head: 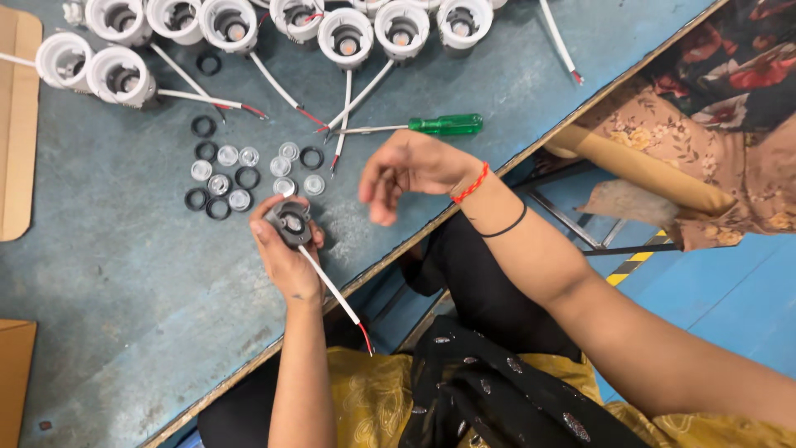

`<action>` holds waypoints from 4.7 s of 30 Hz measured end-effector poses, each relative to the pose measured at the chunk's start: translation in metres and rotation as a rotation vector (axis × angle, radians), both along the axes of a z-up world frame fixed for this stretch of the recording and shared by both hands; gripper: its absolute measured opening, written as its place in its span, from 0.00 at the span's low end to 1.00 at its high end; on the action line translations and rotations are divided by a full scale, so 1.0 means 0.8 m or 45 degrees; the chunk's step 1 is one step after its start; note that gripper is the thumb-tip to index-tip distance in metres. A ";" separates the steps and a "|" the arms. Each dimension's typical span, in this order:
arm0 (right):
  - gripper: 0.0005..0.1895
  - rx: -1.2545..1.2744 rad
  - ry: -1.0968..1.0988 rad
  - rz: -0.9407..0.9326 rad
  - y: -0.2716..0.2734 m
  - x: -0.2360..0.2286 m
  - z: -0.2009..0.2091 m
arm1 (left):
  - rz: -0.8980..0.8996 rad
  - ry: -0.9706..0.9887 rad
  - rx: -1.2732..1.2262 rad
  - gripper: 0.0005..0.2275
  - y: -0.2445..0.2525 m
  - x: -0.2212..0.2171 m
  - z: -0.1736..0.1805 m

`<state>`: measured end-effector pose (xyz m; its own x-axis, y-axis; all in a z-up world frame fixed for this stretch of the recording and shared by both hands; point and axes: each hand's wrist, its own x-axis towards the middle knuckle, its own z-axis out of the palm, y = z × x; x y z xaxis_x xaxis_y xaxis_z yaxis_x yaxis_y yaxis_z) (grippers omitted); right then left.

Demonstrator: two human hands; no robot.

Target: The person assembles small electrical components on a workbench. They place a black ring onto a white cylindrical base with wires, then use a green screwdriver to tighten a screw inside the component. The person repeats this process for multiple units, placing finished items on the table.

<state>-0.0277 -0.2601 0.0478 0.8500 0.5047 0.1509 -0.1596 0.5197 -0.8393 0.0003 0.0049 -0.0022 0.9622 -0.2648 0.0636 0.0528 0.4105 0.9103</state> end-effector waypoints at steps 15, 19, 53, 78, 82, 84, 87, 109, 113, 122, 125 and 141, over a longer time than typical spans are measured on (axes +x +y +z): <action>0.20 -1.991 -0.660 -1.202 -0.034 -0.050 -0.014 | -0.100 0.217 -0.221 0.19 -0.017 0.027 0.022; 0.13 -1.393 -0.585 -1.047 -0.020 -0.057 -0.008 | -0.090 0.326 -0.370 0.18 -0.041 0.053 0.050; 0.13 -1.224 -0.656 -1.270 0.044 -0.061 0.007 | 0.042 -0.066 -0.007 0.21 -0.121 0.043 0.146; 0.15 -0.909 -0.658 -1.120 0.075 -0.032 -0.010 | 0.535 -0.870 0.475 0.23 -0.128 0.020 0.151; 0.15 -0.983 -0.678 -1.135 0.072 -0.038 -0.006 | 0.452 -0.785 0.350 0.24 -0.122 0.019 0.157; 0.15 -0.961 -0.683 -1.132 0.073 -0.038 -0.004 | 0.416 -0.880 0.260 0.24 -0.118 0.016 0.159; 0.14 -0.967 -0.622 -1.108 0.077 -0.040 -0.004 | 0.483 -0.760 0.518 0.25 -0.115 0.017 0.160; 0.21 -0.756 -0.660 -1.129 0.073 -0.034 -0.025 | 0.462 -1.088 0.669 0.30 -0.125 0.002 0.180; 0.20 -0.882 -0.562 -1.134 0.079 -0.036 -0.024 | 0.516 -1.039 0.766 0.30 -0.123 0.002 0.189; 0.16 -0.949 -0.561 -1.110 0.079 -0.039 -0.018 | 0.524 -1.115 0.800 0.29 -0.108 0.006 0.174; 0.14 -0.785 -0.779 -1.119 0.076 -0.038 -0.014 | 0.504 -1.169 0.621 0.28 -0.106 0.010 0.166; 0.18 -0.055 0.049 -1.232 0.018 -0.013 -0.083 | -0.619 0.495 -0.593 0.25 -0.172 -0.025 0.172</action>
<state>-0.0380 -0.2456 -0.0182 0.9046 -0.4112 0.1122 0.2932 0.4093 -0.8640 -0.0195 -0.1330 0.1355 0.7207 -0.6917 -0.0461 0.6052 0.5952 0.5287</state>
